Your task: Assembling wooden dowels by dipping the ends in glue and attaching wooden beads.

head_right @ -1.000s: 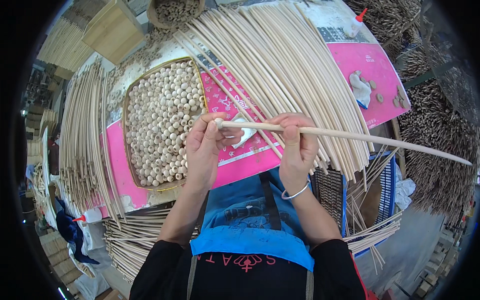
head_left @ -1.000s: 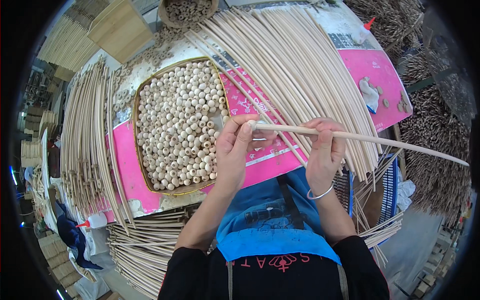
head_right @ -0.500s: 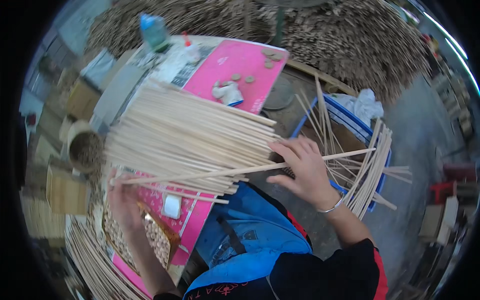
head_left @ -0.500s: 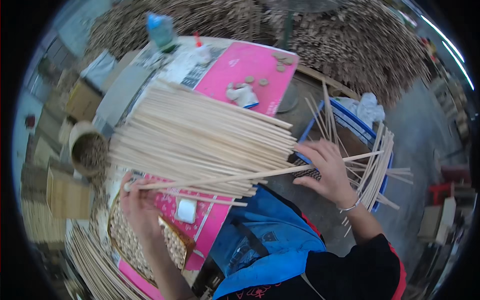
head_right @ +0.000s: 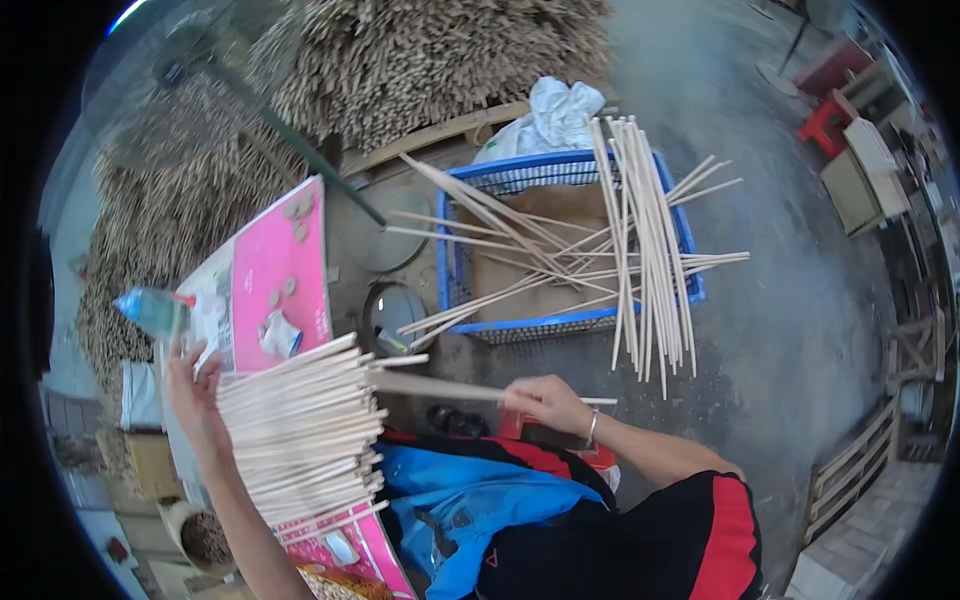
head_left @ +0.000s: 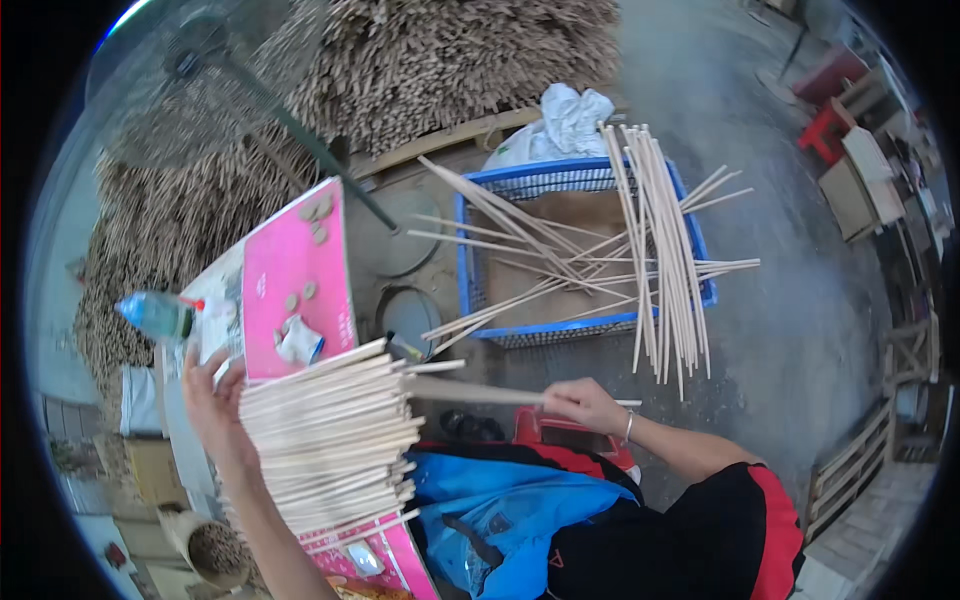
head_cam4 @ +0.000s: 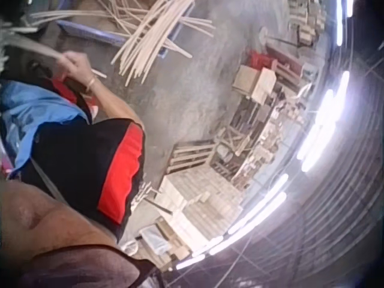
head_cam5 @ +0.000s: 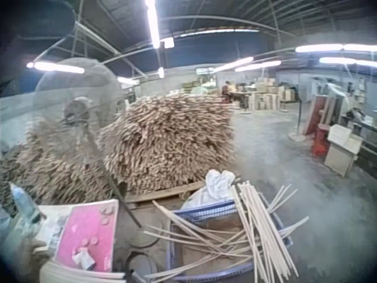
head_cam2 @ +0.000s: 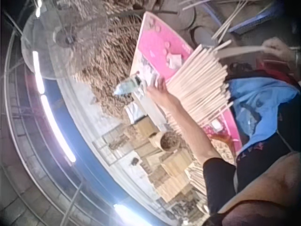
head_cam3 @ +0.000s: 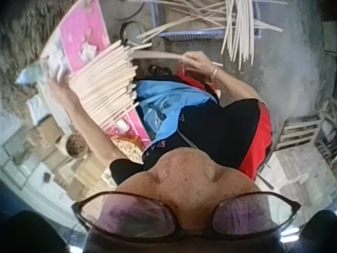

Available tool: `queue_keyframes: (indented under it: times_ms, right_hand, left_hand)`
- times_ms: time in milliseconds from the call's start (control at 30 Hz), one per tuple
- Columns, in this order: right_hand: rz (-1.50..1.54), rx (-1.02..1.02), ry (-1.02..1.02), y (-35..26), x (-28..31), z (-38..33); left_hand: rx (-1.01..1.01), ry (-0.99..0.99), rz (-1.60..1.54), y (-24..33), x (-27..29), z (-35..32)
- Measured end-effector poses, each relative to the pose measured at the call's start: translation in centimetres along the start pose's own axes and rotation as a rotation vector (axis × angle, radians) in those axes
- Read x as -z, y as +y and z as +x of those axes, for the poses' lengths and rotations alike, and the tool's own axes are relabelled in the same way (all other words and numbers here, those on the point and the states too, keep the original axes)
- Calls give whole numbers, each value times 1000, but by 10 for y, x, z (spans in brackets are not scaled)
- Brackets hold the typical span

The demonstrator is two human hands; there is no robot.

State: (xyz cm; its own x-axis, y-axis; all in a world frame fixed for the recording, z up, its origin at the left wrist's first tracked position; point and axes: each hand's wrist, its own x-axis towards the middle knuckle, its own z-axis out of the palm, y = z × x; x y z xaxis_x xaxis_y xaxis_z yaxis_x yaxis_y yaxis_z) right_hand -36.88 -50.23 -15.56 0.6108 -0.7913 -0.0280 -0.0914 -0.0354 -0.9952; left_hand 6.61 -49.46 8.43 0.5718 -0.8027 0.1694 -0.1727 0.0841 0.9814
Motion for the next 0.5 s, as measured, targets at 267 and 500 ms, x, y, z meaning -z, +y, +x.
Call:
queue_keyframes:
  times_ms: [267, 500]
  right_hand:
    - [-393, -387, 878, 167, 74, 77]
    - [-788, -79, 1122, 191, 126, 97]
  left_hand:
    - [219, -410, 162, -61, -130, -61]
    - [382, -344, 194, -69, -99, -83]
